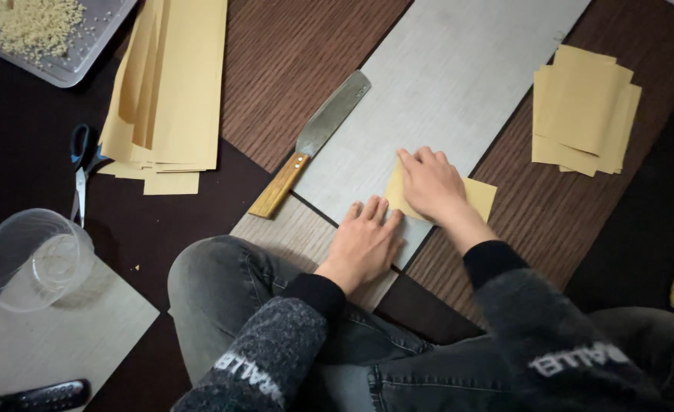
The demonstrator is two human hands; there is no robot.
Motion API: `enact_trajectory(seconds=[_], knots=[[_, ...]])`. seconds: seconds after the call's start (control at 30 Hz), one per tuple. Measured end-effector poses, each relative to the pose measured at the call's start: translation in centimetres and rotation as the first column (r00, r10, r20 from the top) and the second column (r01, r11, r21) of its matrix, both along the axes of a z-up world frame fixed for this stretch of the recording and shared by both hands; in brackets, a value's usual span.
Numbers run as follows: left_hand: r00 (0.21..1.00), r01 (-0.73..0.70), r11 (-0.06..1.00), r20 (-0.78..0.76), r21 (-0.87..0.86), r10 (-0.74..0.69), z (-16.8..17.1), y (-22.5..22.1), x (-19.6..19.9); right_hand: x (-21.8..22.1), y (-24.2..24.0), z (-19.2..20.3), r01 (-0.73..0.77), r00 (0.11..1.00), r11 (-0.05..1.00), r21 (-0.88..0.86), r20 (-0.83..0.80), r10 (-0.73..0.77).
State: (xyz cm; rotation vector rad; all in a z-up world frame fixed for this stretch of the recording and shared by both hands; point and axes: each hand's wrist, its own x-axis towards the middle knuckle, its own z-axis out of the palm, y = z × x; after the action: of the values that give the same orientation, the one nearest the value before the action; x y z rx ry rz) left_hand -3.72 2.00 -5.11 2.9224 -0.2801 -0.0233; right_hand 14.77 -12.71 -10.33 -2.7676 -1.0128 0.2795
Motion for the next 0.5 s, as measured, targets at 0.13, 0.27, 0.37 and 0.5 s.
enact_trajectory(seconds=[0.13,0.27,0.37,0.5], knots=[[1.000,0.000,1.000,-0.007,-0.015,0.000,-3.0,0.1,0.3,0.6,-2.3,-0.9,0.031,0.997,0.985,0.173,-0.081,-0.017],[1.000,0.003,1.000,0.019,0.011,-0.003,-2.5,0.3,0.2,-1.3,-3.9,1.6,0.115,0.991,0.993,-0.022,0.071,-0.113],[1.000,0.020,0.999,0.020,0.025,-0.021,-2.7,0.4,0.3,-2.0,-4.1,3.9,0.139,0.990,0.983,-0.122,-0.004,-0.140],[0.999,0.047,0.999,0.000,-0.012,-0.047,-0.8,1.4,0.2,0.5,-4.9,1.1,0.231,0.940,0.943,-0.240,-0.194,-0.280]])
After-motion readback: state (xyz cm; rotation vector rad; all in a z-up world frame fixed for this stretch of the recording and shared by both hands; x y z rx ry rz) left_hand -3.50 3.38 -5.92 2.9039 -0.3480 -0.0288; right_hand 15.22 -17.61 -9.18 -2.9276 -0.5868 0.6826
